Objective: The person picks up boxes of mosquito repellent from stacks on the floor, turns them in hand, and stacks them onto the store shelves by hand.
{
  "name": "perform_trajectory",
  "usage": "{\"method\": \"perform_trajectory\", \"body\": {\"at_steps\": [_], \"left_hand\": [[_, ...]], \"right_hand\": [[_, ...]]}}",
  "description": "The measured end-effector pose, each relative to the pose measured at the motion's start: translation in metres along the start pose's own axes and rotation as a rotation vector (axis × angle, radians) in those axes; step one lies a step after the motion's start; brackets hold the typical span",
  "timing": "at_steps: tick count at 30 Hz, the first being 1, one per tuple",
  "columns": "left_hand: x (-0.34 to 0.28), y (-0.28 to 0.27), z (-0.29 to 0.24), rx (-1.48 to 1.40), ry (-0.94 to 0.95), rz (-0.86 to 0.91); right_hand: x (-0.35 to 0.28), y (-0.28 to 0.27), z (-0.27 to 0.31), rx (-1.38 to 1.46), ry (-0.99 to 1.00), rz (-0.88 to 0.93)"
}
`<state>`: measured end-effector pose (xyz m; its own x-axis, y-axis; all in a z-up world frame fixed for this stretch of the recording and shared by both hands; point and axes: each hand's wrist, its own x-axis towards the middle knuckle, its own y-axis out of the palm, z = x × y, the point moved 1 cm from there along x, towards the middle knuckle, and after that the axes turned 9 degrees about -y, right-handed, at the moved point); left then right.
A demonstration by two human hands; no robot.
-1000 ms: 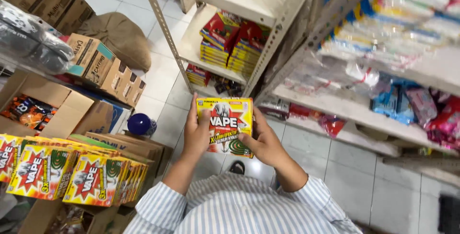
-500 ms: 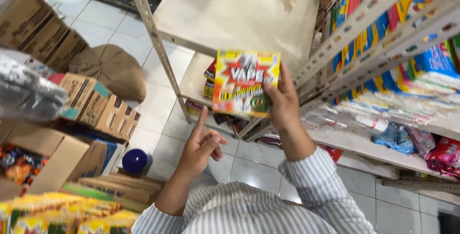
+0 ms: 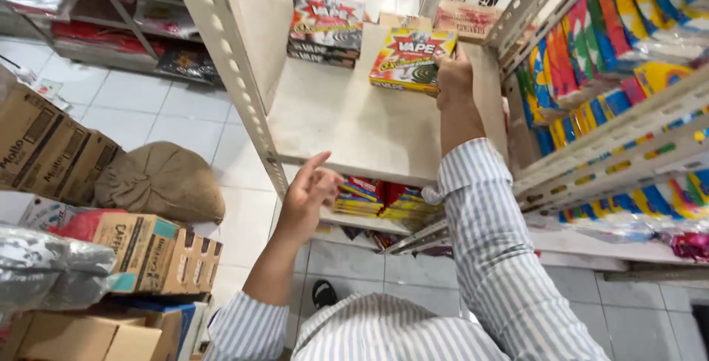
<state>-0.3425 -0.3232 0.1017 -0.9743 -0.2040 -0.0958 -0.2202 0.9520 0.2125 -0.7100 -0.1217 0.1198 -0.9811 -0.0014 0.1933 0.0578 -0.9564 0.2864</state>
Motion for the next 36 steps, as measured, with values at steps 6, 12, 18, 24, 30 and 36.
{"method": "perform_trajectory", "body": {"at_steps": [6, 12, 18, 24, 30, 36], "left_hand": [[0.141, -0.003, -0.018, 0.234, 0.224, -0.288], [0.244, -0.008, -0.037, 0.496, 0.369, -0.758], [0.283, -0.02, -0.064, 0.653, 0.313, -0.972], [0.312, -0.042, -0.044, 0.43, 0.188, -0.862], [0.322, -0.056, -0.026, 0.45, 0.285, -0.845], [0.324, -0.062, -0.019, 0.49, 0.373, -0.833]], "right_hand": [[0.068, -0.018, -0.055, -0.169, -0.024, 0.104], [0.061, 0.004, -0.079, -1.483, -0.254, 0.383], [-0.002, 0.064, 0.006, -1.496, 0.096, 0.218], [-0.01, 0.077, 0.029, -1.482, 0.14, 0.256], [-0.005, 0.08, 0.02, -1.483, 0.121, 0.277], [-0.002, 0.091, 0.016, -1.468, 0.083, 0.319]]}}
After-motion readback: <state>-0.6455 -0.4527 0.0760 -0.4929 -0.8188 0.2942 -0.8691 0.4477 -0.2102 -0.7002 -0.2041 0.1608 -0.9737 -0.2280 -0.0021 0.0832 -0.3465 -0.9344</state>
